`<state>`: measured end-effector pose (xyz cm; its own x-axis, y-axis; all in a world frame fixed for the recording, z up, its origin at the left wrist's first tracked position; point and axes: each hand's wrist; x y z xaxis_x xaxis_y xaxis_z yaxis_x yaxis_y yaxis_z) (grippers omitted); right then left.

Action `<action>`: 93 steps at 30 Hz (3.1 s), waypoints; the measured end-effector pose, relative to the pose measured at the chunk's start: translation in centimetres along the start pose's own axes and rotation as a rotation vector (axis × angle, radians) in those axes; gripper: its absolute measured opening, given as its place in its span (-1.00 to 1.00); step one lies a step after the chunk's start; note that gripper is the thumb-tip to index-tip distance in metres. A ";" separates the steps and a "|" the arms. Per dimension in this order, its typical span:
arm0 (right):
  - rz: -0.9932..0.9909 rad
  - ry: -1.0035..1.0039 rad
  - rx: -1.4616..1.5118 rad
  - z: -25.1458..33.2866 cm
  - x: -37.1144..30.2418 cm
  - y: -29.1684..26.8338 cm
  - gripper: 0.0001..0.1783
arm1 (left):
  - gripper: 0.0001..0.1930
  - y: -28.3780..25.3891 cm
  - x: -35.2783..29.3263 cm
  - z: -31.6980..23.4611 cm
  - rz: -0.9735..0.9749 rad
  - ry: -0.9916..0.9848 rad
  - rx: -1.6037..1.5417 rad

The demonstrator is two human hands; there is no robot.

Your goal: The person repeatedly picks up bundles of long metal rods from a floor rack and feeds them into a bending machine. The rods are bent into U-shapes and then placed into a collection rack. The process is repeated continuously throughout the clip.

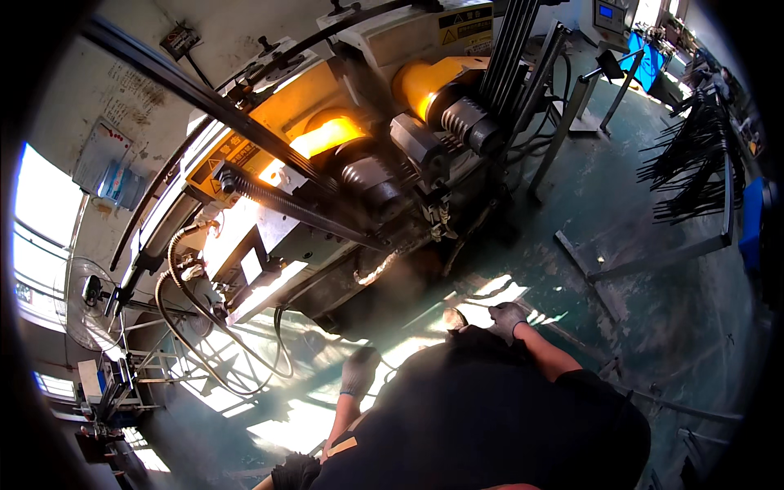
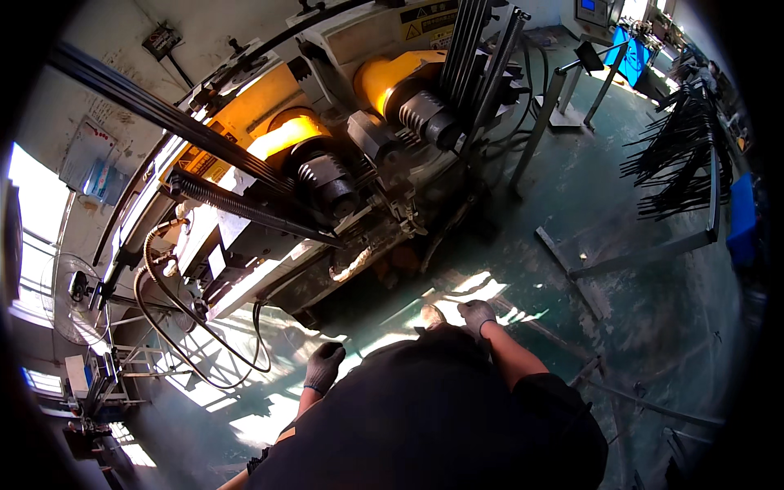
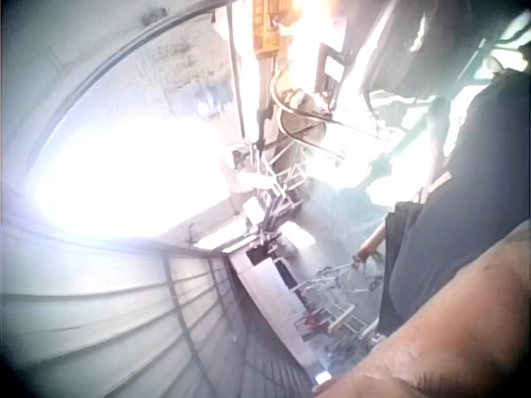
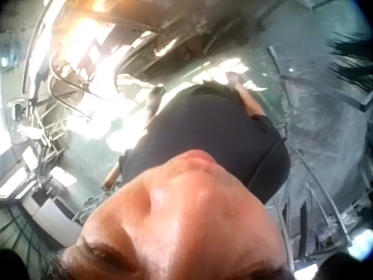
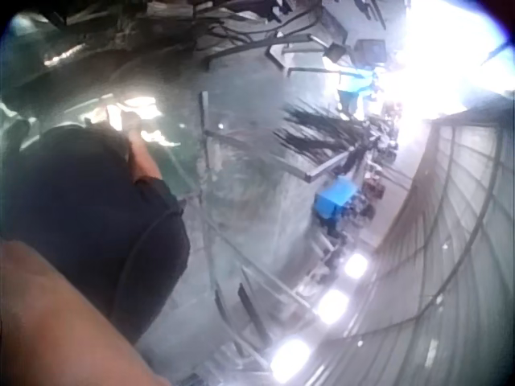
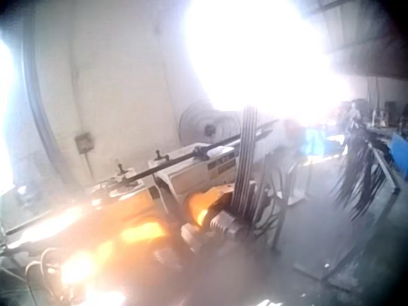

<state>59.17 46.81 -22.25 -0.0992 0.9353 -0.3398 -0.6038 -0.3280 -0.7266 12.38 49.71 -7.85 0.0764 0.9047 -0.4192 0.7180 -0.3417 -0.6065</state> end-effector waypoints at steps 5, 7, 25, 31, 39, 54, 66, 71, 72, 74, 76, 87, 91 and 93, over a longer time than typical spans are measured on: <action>-0.348 -0.025 0.313 5.7 1.8 -6.0 -0.70 | -0.78 -1.8 -2.3 -6.4 0.189 0.166 -0.175; -0.548 -0.187 0.399 5.6 5.5 -7.6 -0.74 | -0.81 -4.2 -4.6 -13.9 0.160 0.134 -0.253; -0.782 -0.332 1.664 23.9 16.1 -29.5 -0.61 | -0.69 -25.3 -1.0 -52.2 -0.829 0.719 -0.302; -0.610 -0.318 1.773 22.6 17.2 -29.5 -0.66 | -0.72 -23.9 -0.2 -57.5 -0.858 0.621 -0.344; -0.615 -0.090 1.837 21.8 21.8 -28.3 -0.55 | -0.74 -25.5 2.7 -57.8 -0.754 0.645 -0.364; -0.692 -0.443 0.306 17.3 33.9 -20.6 -0.58 | -0.71 -27.3 2.1 -56.9 -0.762 0.630 -0.371; -0.560 -0.365 1.533 18.5 27.4 -26.5 -0.71 | -0.72 -25.7 4.1 -55.9 -0.708 0.666 -0.507; -0.543 -0.125 1.622 24.5 20.5 -28.9 -0.72 | -0.69 -26.5 3.5 -55.0 -0.747 0.581 -0.471; -0.534 -0.127 1.618 24.3 20.5 -28.8 -0.72 | -0.69 -26.5 3.2 -55.1 -0.751 0.580 -0.459; -0.504 -0.154 1.601 24.0 21.0 -28.3 -0.71 | -0.69 -26.7 2.8 -55.3 -0.767 0.568 -0.439; -0.497 -0.188 1.595 23.0 21.9 -28.1 -0.71 | -0.69 -26.8 3.4 -55.4 -0.758 0.567 -0.430; -0.563 -0.306 1.343 19.9 25.4 -26.1 -0.71 | -0.69 -27.0 4.6 -55.4 -0.794 0.520 -0.318; -0.611 -0.275 1.227 19.9 26.2 -25.0 -0.68 | -0.69 -27.2 4.2 -55.3 -0.823 0.485 -0.249; -0.652 -0.354 0.962 17.3 29.0 -23.4 -0.65 | -0.69 -27.3 4.3 -55.6 -0.824 0.487 -0.218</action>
<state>56.75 83.88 -4.78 0.3224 0.9219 0.2150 -0.9464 0.3098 0.0912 31.62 77.09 44.46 -0.2638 0.8615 0.4339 0.7827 0.4541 -0.4257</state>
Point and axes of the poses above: each hand's wrist, its own x-axis towards the middle knuckle, its own y-axis out of the palm, z = x × y, and after that the axes turned 12 degrees about -y, right-handed
